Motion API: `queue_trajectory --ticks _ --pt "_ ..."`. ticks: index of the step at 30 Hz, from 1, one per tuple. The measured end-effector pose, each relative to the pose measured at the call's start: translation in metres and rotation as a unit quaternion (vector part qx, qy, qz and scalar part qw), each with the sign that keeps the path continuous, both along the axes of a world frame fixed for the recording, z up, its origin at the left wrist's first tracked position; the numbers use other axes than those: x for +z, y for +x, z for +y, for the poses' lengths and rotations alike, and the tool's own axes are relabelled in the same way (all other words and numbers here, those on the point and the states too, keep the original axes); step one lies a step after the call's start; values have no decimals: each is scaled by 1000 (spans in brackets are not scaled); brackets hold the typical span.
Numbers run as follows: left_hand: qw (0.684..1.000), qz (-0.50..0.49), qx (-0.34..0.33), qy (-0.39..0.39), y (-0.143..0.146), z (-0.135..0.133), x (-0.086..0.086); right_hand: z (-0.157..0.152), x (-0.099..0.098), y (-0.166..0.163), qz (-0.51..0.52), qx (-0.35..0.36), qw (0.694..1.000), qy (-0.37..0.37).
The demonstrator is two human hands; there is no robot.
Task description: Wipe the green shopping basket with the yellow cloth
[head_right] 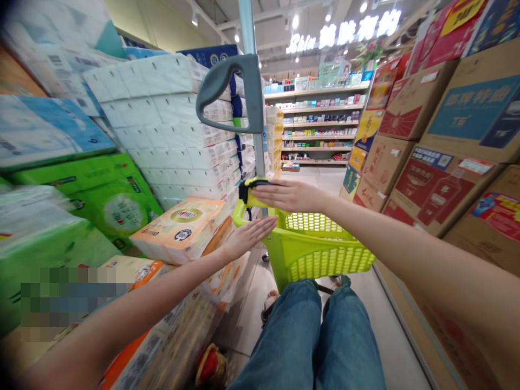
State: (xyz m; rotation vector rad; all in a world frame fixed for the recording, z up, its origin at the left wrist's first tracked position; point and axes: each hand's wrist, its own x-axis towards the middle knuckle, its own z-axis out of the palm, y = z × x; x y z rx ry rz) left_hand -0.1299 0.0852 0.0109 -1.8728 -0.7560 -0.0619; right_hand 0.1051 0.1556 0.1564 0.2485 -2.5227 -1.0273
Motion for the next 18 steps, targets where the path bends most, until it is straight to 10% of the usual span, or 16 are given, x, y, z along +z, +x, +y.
queue_trajectory --ticks 4,13,18 --pt "999 -24 3 -46 0 0 -1 4 -14 2 -126 9 991 -47" --pt "1000 9 13 5 3 -5 9 7 92 7 8 -54 995 -82" --pt "1000 5 12 -5 2 -5 8 0 55 4 47 -46 995 -72"
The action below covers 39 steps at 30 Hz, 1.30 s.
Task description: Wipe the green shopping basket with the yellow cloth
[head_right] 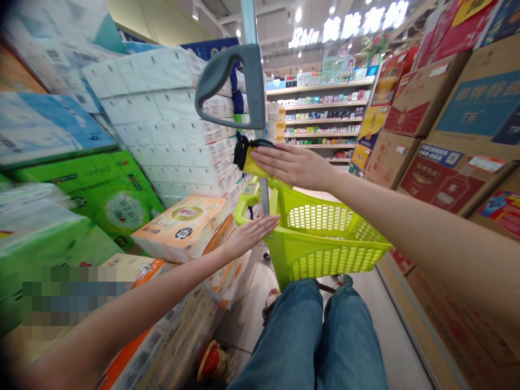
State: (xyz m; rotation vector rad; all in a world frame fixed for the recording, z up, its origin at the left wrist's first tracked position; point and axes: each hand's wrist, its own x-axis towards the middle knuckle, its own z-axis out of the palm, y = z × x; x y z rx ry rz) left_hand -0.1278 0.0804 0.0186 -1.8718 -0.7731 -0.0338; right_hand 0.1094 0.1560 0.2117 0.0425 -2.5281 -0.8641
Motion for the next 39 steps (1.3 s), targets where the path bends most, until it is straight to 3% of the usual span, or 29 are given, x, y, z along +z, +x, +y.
queue_trajectory --ticks 3,6,8,10,13,15,17,21,26,30,32,35,39 --pt "1000 -8 -12 -16 -1 2 -3 -3 -42 -4 -76 51 996 -14" --pt "1000 -14 -13 -24 -1 3 -4 -2 -56 -7 -151 106 982 -35" --pt "1000 -11 -10 -14 -1 3 -3 1 -41 -7 -182 102 977 -38" --pt "1000 -5 -6 0 0 1 -1 2 -14 -6 -183 64 981 -27" --pt "1000 1 1 16 0 0 1 3 25 -2 -106 8 994 -2" --pt "1000 0 -1 14 0 -1 0 3 36 -1 -42 -3 999 8" --pt "1000 -7 -5 1 0 -1 0 2 30 1 5 -5 1000 12" --pt "1000 -17 -8 -12 1 -1 0 -4 -20 4 77 -27 997 -16" --pt "1000 -15 -17 -12 -2 4 -5 -28 -114 1 165 -98 975 -114" --pt "997 -17 -44 -61 -6 9 -9 -55 -190 -8 199 -181 931 -248" --pt "998 -19 -40 -54 -7 9 -8 -65 -218 -9 229 -224 899 -299" --pt "999 -23 -30 -28 -3 5 -6 -71 -238 -5 242 -270 874 -324" --pt "997 -68 -14 -24 16 -5 -12 -65 -240 13 212 -326 865 -318"
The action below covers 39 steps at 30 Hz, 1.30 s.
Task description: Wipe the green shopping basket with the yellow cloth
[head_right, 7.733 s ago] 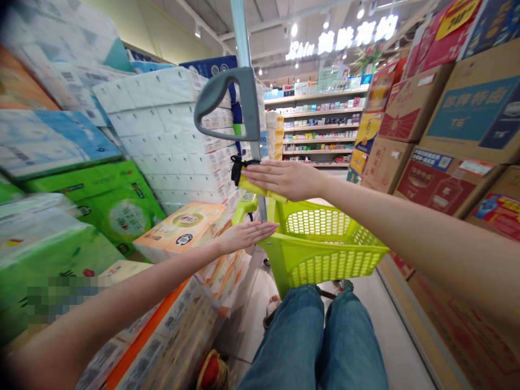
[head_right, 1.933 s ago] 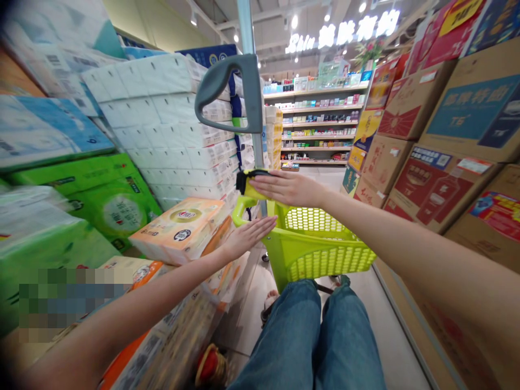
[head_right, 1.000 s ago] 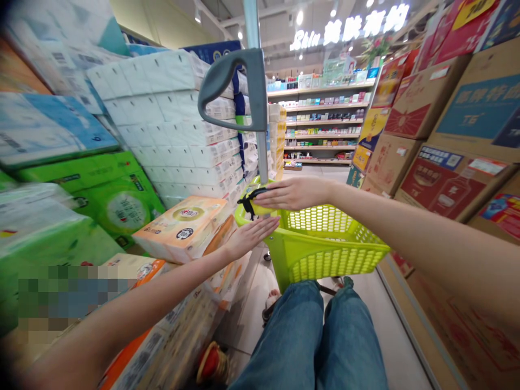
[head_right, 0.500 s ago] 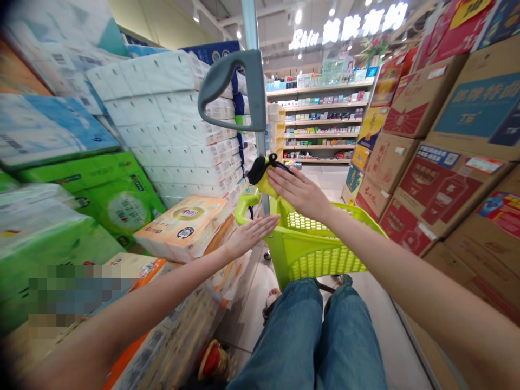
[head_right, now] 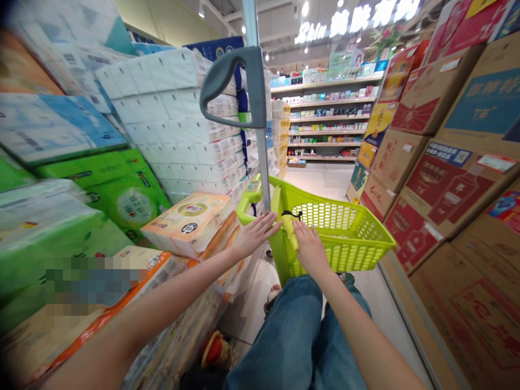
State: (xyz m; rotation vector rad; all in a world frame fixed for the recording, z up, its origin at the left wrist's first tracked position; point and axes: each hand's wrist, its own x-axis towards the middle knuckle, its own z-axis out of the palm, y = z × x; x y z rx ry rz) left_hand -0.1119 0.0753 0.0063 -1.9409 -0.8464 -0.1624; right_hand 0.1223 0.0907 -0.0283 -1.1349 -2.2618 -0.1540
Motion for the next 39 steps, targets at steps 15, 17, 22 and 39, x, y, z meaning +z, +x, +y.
queue_trajectory --ticks 15,17,22,39 --pt "972 -172 127 -96 70 -27 -12 -1 -12 0 22 -117 993 -6" --pt "969 -180 137 -99 67 -27 -13 -3 -9 -12 17 -111 994 -7" --pt "966 -184 141 -115 55 -31 -15 -9 -15 -6 15 -73 997 -3" --pt "934 -253 188 -170 38 -57 -16 -25 -26 12 101 19 994 -47"
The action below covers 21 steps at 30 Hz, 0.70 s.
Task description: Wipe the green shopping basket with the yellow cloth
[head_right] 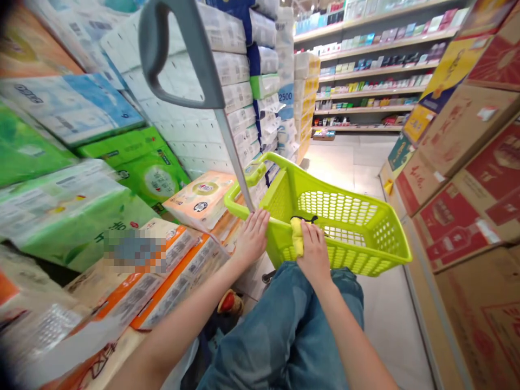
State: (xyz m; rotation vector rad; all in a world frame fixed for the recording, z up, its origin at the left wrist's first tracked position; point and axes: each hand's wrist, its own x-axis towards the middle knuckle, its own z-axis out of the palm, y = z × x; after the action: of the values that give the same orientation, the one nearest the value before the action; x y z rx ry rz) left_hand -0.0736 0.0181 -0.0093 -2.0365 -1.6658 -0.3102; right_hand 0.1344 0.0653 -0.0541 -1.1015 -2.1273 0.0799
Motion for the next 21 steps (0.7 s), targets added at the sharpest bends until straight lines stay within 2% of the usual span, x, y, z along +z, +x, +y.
queue_trajectory --ticks 4,9,16,21 --pt "999 -22 27 -5 -6 -4 2 1 6 -9 29 32 998 -44" --pt "999 -10 26 -19 -16 -3 9 8 8 -18 43 37 996 -70" --pt "994 100 -21 -31 -38 5 23 17 4 -26 59 42 996 -61" --pt "988 136 -70 -18 -60 11 22 14 3 -44 80 9 995 -52"
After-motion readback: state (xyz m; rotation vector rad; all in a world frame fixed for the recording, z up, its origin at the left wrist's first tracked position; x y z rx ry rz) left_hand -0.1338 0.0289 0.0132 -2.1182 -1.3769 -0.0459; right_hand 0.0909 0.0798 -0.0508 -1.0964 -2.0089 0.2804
